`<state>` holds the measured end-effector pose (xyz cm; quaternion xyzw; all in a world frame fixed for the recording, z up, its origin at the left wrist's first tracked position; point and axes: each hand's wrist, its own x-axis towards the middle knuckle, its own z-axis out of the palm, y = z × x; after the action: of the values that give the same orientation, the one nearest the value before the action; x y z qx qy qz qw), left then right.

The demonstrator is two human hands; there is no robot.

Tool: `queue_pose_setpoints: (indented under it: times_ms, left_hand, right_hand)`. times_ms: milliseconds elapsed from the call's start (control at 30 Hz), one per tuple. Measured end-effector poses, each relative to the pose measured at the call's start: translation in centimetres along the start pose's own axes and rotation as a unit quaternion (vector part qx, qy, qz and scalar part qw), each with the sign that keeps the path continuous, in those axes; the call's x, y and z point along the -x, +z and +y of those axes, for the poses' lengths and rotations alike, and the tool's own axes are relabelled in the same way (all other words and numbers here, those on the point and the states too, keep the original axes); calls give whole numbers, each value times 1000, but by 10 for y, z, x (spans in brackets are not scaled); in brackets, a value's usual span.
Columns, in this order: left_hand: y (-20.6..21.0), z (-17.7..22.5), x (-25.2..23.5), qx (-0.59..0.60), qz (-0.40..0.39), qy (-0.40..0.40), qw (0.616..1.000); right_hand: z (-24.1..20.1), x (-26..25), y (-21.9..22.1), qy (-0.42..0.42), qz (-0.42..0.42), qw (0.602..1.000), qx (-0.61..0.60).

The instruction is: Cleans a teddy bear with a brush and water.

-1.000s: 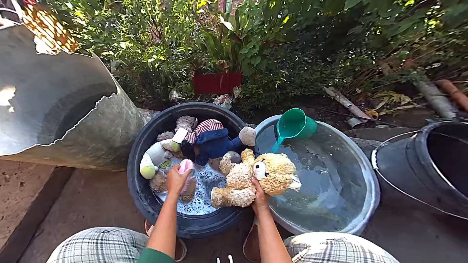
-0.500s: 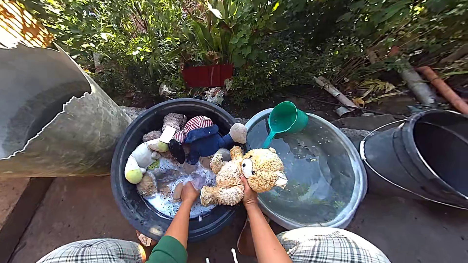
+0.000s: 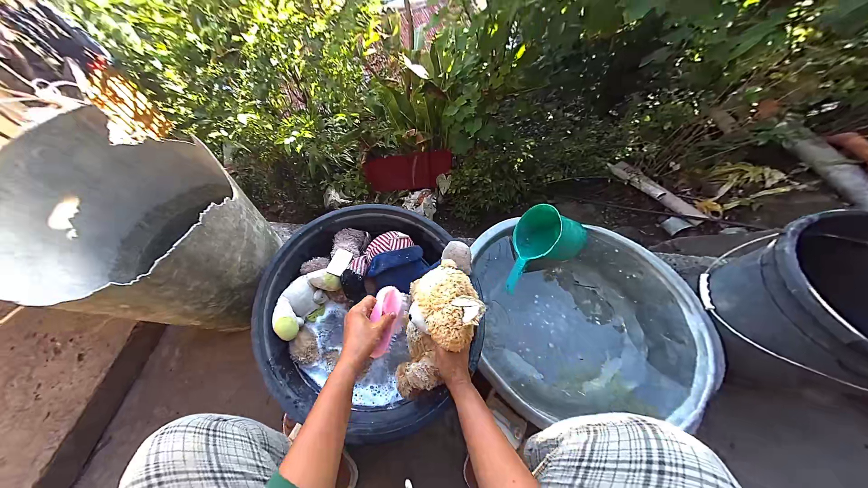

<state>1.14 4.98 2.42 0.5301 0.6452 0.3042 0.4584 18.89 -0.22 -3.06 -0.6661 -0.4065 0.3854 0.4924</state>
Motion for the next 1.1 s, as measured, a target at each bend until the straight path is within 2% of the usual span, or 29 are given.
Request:
queue_pose_setpoints:
  times_ms: [67, 133, 167, 233, 300, 367, 400, 433, 467, 500, 533, 567, 600, 667, 733, 767, 800, 833, 867, 900, 933, 967, 1033, 1067, 1100]
  left_hand:
    - [-9, -17, 12, 5, 47, -5, 999]
    - [-15, -30, 29, 22, 110, 27, 993]
    - [-15, -30, 38, 23, 158, 75, 984]
    - [-10, -9, 56, 13, 245, 238, 940]
    - [0, 22, 72, 0, 246, 410, 878]
    - [13, 44, 82, -41, 212, 499, 839]
    - [15, 42, 80, -88, 202, 500, 838]
    - [9, 30, 74, -152, 193, 455, 856]
    - [-4, 13, 65, -220, 178, 371, 885]
    - [-19, -1, 54, -272, 145, 254, 917]
    - [-35, -11, 44, -309, 111, 137, 934]
    - [-44, -17, 37, -326, 117, 81, 935]
    - [-45, -13, 36, -312, 156, 96, 932]
    - [-25, 12, 55, -216, 216, 241, 921]
    - [8, 27, 68, -108, 203, 328, 916]
    - [20, 17, 68, -100, 184, 317, 925]
    - [25, -3, 68, -129, 159, 261, 943]
    - [19, -22, 64, -163, 111, 152, 968]
    - [8, -38, 55, -193, 62, 25, 979]
    - [-1, -49, 46, -218, 48, -59, 973]
    - [-6, -49, 40, -214, 67, -80, 971]
    - [-6, -34, 40, -192, 103, -42, 975]
    - [7, 0, 52, -112, 172, 125, 971]
    - [16, 8, 55, -63, 187, 196, 961]
    - [26, 4, 58, -37, 178, 220, 958]
  right_hand:
    - [-21, 0, 3, 31, -15, 996, -82]
    - [-44, 3, 8, 56, -21, 983, -175]
    - [-55, 5, 12, 64, -19, 974, -215]
    - [-65, 8, 21, 81, -23, 955, -284]
    - [-66, 18, 27, 100, -33, 941, -322]
    - [-71, 31, 28, 110, -40, 934, -338]
    - [-78, 38, 26, 119, -42, 932, -340]
    - [-75, 43, 28, 116, -40, 932, -341]
    - [-65, 46, 31, 108, -39, 933, -340]
    - [-60, 46, 32, 112, -38, 934, -336]
    - [-62, 48, 29, 125, -33, 937, -323]
    - [-63, 48, 26, 129, -30, 944, -304]
    - [-62, 46, 25, 127, -30, 948, -291]
    - [-50, 47, 24, 133, -32, 951, -276]
    - [-46, 48, 25, 133, -28, 953, -272]
    - [-46, 48, 25, 130, -29, 953, -271]
    - [-45, 46, 23, 135, -23, 953, -269]
    - [-45, 44, 21, 149, -19, 951, -271]
    - [-46, 42, 19, 161, -17, 950, -268]
    - [-46, 40, 18, 167, -11, 950, -264]
    - [-46, 36, 17, 165, -7, 951, -260]
    - [-45, 32, 17, 163, -6, 951, -261]
    - [-37, 33, 17, 161, -11, 950, -266]
    - [-36, 34, 19, 161, -14, 950, -269]
    - [-38, 34, 21, 162, -17, 949, -271]
